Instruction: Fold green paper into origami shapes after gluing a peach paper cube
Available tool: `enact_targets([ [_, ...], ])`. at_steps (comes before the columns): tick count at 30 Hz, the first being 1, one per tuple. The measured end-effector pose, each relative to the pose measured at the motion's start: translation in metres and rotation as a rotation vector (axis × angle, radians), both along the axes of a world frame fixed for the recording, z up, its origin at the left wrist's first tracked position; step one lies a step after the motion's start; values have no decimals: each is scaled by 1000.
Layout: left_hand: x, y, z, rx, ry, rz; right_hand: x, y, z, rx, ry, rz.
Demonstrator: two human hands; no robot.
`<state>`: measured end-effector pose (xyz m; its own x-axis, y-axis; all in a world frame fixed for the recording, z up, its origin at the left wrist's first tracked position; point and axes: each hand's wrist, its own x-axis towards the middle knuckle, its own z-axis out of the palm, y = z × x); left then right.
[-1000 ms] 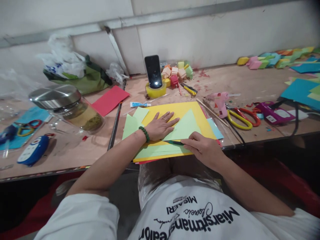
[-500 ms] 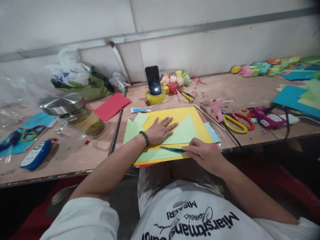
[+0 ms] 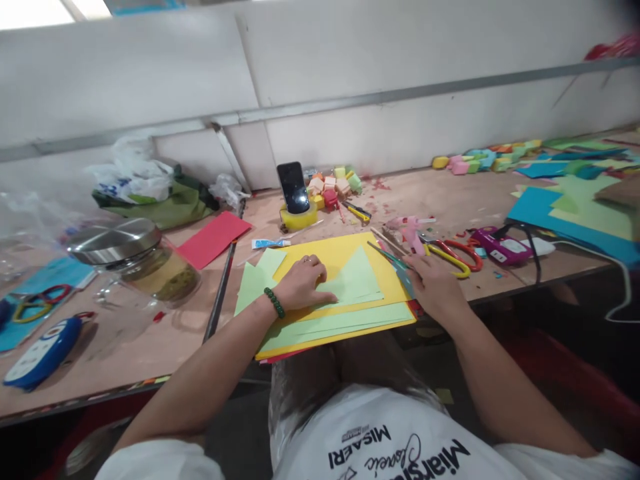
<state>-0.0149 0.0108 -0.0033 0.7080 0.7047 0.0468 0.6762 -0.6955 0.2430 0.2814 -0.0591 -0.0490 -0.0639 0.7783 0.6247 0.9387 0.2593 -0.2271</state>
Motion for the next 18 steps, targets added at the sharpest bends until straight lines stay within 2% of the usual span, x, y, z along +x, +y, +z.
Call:
enact_targets([
  [2,0,-1,-1,-48,-52,5,-6,1,-1,18,-15,45],
  [4,-2,-2,0,-132,-118,36,-16,-4,3,12,-2,154],
  [6,-6,-1,4,-236,-194,69,-27,-10,7,-59,7,307],
  [8,-14,3,9,-258,-313,104,-37,-15,9,-148,-6,419],
  [11,-32,16,17,-96,-536,235,-43,-17,8,-183,-44,441],
  [13,-45,26,18,-21,-576,382,-44,-17,6,-156,-77,439],
  [16,-59,40,16,43,-446,600,-44,-18,5,-93,-154,453],
  [18,-63,44,14,146,-315,684,-46,-19,7,-44,-227,460],
])
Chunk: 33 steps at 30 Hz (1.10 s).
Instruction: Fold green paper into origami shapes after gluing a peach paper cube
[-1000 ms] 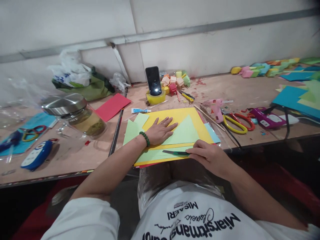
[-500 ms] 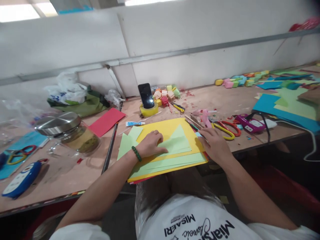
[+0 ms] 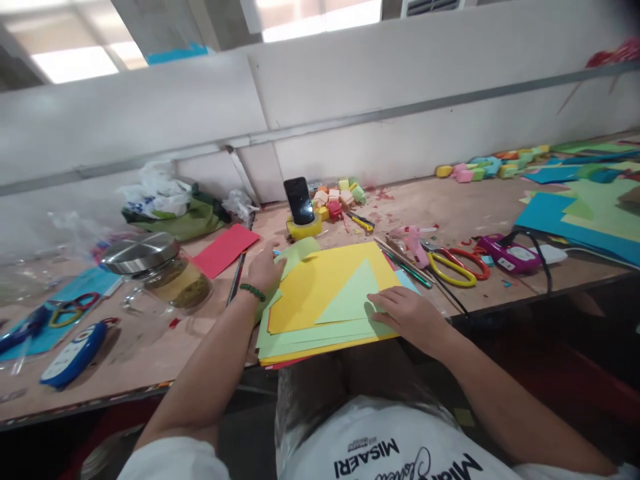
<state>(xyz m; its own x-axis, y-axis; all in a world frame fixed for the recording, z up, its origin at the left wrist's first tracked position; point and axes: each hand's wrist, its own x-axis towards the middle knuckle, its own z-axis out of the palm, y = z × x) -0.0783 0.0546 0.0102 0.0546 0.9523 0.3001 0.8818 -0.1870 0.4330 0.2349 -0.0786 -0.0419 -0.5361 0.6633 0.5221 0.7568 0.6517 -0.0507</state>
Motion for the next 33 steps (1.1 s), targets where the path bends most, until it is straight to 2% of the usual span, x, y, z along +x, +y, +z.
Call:
enact_targets([
  [2,2,-1,-1,105,110,24,-3,-1,4,40,-77,14],
  [4,10,-9,1,195,112,-76,-6,0,8,71,-142,12],
  [6,24,-23,3,186,41,-311,-7,3,12,95,-169,-8],
  [9,48,-50,3,45,44,-731,-10,11,18,103,-148,-18],
  [10,55,-57,2,6,79,-813,-11,13,20,94,-130,-12],
  [12,64,-68,-1,-41,152,-865,-15,17,25,59,-81,12],
  [15,67,-69,-5,-85,178,-807,-17,23,32,-2,69,49],
  [18,61,-60,-6,-126,19,-713,-11,32,34,-73,296,17],
  [22,54,-49,-4,-179,-198,-625,5,58,29,-343,452,-165],
  [24,53,-45,-5,-183,-200,-582,10,70,24,-491,451,-211],
  [25,53,-45,-6,-187,-186,-561,11,74,22,-516,442,-228],
  [27,54,-44,-9,-205,-171,-531,10,76,19,-412,415,-262],
  [29,54,-45,-11,-228,-180,-515,6,68,21,-190,390,-253],
  [31,54,-47,-12,-234,-192,-504,1,55,27,-59,349,-136],
  [33,54,-48,-12,-221,-186,-499,-3,42,33,-97,264,52],
])
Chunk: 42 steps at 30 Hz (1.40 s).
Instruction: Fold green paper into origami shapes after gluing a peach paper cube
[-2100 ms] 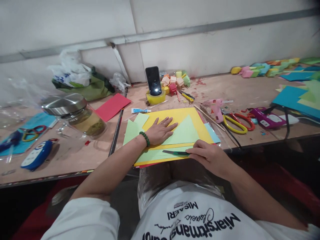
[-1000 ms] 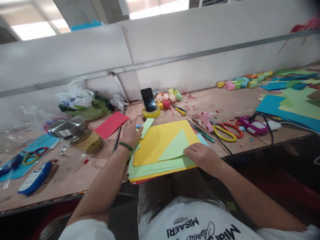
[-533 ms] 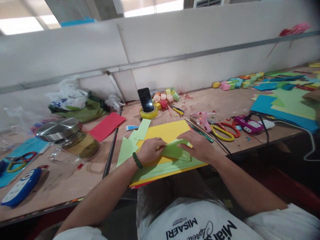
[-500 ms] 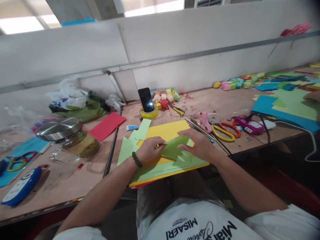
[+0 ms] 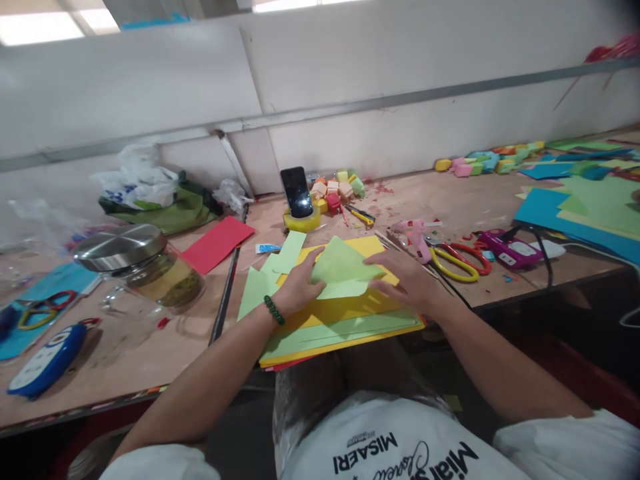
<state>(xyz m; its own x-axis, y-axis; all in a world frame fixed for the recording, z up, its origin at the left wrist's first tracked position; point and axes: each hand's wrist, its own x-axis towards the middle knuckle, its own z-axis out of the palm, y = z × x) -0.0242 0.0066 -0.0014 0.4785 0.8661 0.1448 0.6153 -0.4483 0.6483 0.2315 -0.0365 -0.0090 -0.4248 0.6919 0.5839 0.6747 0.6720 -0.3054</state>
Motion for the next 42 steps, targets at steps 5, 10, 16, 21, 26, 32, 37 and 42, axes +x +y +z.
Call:
enact_targets([
  [5,1,-2,2,1,69,38,-8,-9,-4,-8,-179,172],
  [10,1,-3,2,-12,165,95,-9,-6,-22,49,-142,193],
  [16,-4,2,2,-40,78,65,-3,-1,-12,-204,5,-190],
  [21,-4,-1,-3,496,141,1,-2,15,1,-365,-207,-338],
  [26,5,-13,-1,554,464,-457,-12,8,-6,18,-419,55],
  [32,1,-23,16,453,687,-452,12,-10,-19,22,-441,159],
  [37,-12,-31,34,245,789,-319,50,-25,-26,23,-322,30],
  [42,-11,-31,34,176,750,-239,54,-40,-30,-4,-241,-80],
])
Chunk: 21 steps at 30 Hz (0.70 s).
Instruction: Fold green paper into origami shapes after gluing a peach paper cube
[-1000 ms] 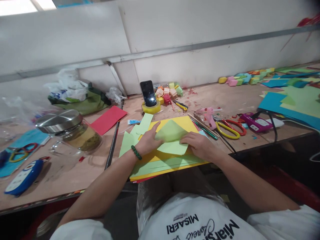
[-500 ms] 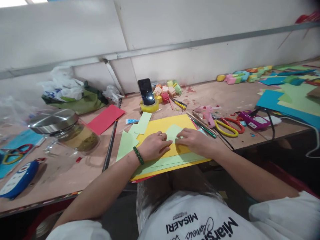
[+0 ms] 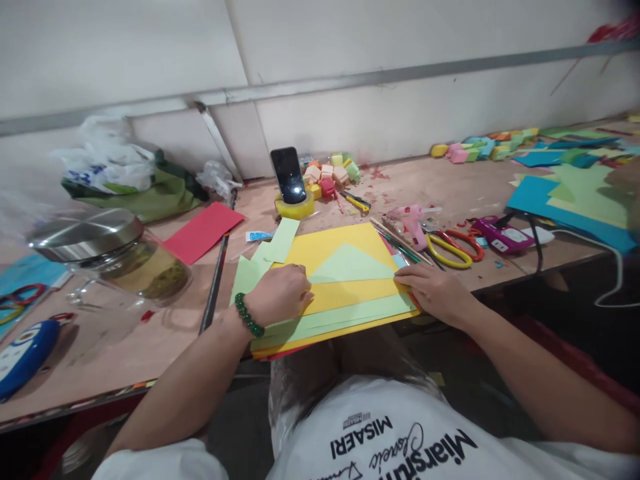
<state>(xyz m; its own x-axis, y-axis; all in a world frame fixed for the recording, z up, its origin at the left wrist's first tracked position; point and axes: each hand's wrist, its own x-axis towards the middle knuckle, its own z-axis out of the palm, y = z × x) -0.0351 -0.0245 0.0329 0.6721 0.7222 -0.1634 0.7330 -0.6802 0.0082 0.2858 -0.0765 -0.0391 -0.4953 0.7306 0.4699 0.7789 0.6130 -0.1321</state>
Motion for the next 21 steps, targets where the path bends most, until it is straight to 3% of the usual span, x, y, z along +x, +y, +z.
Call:
enact_targets([
  [4,12,15,-16,19,-300,171,-3,-1,-5,57,16,-46],
  [6,17,23,-26,-66,-433,260,-5,0,-5,66,4,-60],
  [12,19,30,-42,-256,-616,306,-17,9,2,55,-5,-87],
  [16,17,23,-36,-205,-614,290,-30,20,15,187,60,-152],
  [21,22,6,-23,63,-389,174,-49,32,31,208,102,-100],
])
